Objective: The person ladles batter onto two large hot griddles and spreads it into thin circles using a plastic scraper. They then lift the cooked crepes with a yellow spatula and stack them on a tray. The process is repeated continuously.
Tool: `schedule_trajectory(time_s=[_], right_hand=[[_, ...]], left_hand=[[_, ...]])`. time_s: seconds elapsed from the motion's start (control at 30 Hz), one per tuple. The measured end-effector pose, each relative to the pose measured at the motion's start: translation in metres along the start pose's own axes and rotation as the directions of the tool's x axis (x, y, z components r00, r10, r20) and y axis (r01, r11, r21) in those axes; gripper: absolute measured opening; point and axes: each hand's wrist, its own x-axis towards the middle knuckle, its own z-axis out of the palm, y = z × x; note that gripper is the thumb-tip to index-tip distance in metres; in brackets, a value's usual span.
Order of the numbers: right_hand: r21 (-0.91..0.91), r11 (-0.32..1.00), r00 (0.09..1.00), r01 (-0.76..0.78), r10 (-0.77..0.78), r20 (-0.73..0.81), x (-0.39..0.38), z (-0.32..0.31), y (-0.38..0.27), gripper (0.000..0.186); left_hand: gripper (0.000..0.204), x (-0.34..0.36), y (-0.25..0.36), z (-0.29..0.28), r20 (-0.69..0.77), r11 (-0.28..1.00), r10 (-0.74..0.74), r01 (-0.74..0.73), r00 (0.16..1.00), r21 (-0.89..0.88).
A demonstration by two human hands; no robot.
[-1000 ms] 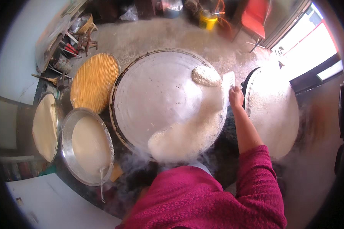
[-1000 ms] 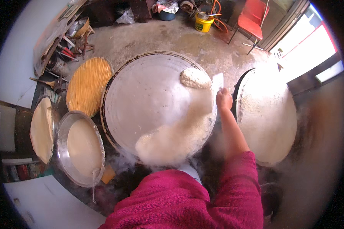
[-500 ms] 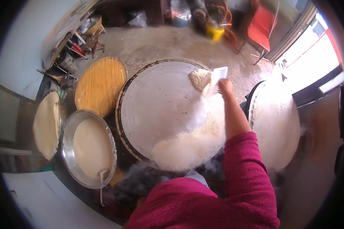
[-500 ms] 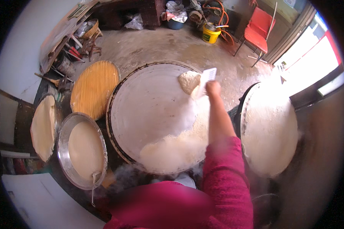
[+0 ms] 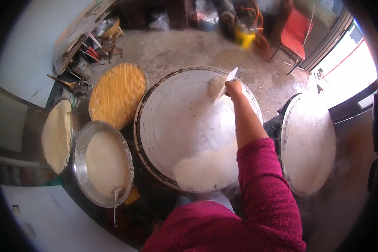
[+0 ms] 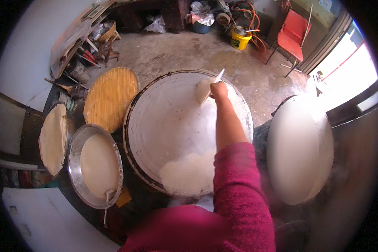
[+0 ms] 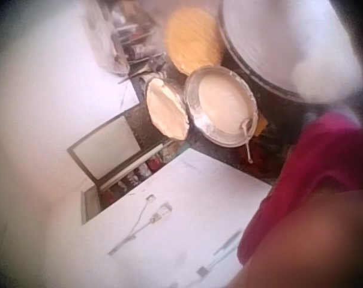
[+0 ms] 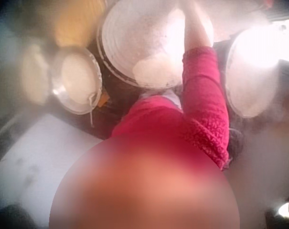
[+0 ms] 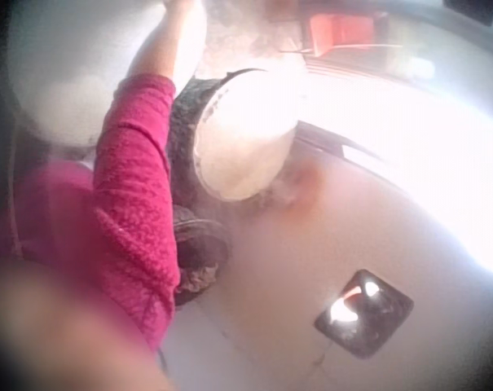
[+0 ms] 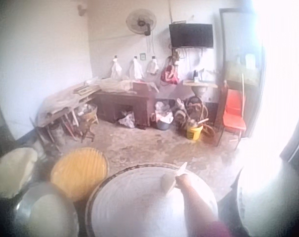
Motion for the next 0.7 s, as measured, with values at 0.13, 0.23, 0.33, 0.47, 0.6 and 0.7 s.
schedule_trajectory(time_s=[0.13,0.23,0.33,0.47,0.6,0.7], right_hand=[[-0.693,0.718,0.953,0.066,-0.252,-0.171,-0.024,-0.066,-0.002,0.025],[-0.815,0.566,0.965,-0.123,-0.125,-0.232,-0.037,-0.103,-0.004,0.029],[-0.764,0.644,0.984,-0.044,-0.102,-0.143,-0.032,-0.075,-0.013,0.031],[-0.557,0.822,0.991,0.122,-0.130,0.024,-0.021,0.020,-0.033,0.036],[-0.549,0.783,0.956,0.291,-0.253,0.146,-0.024,0.052,-0.042,0.034],[-0.600,0.748,0.953,0.283,-0.292,0.085,-0.021,0.001,-0.043,0.031]], left_hand=[[0.046,-0.001,0.002,0.008,0.030,0.999,0.022,-0.021,0.999,-0.028],[0.045,-0.001,0.000,0.018,0.053,0.999,0.024,-0.023,0.998,-0.028],[0.043,-0.001,-0.004,0.020,0.071,1.000,-0.003,0.003,0.997,0.003],[0.041,-0.002,-0.004,0.010,0.044,0.993,-0.099,0.102,0.994,-0.061],[0.040,-0.007,0.007,0.006,0.022,0.993,-0.041,0.043,0.999,-0.111],[0.040,-0.012,0.017,0.013,0.022,0.988,-0.013,0.016,1.000,-0.155]])
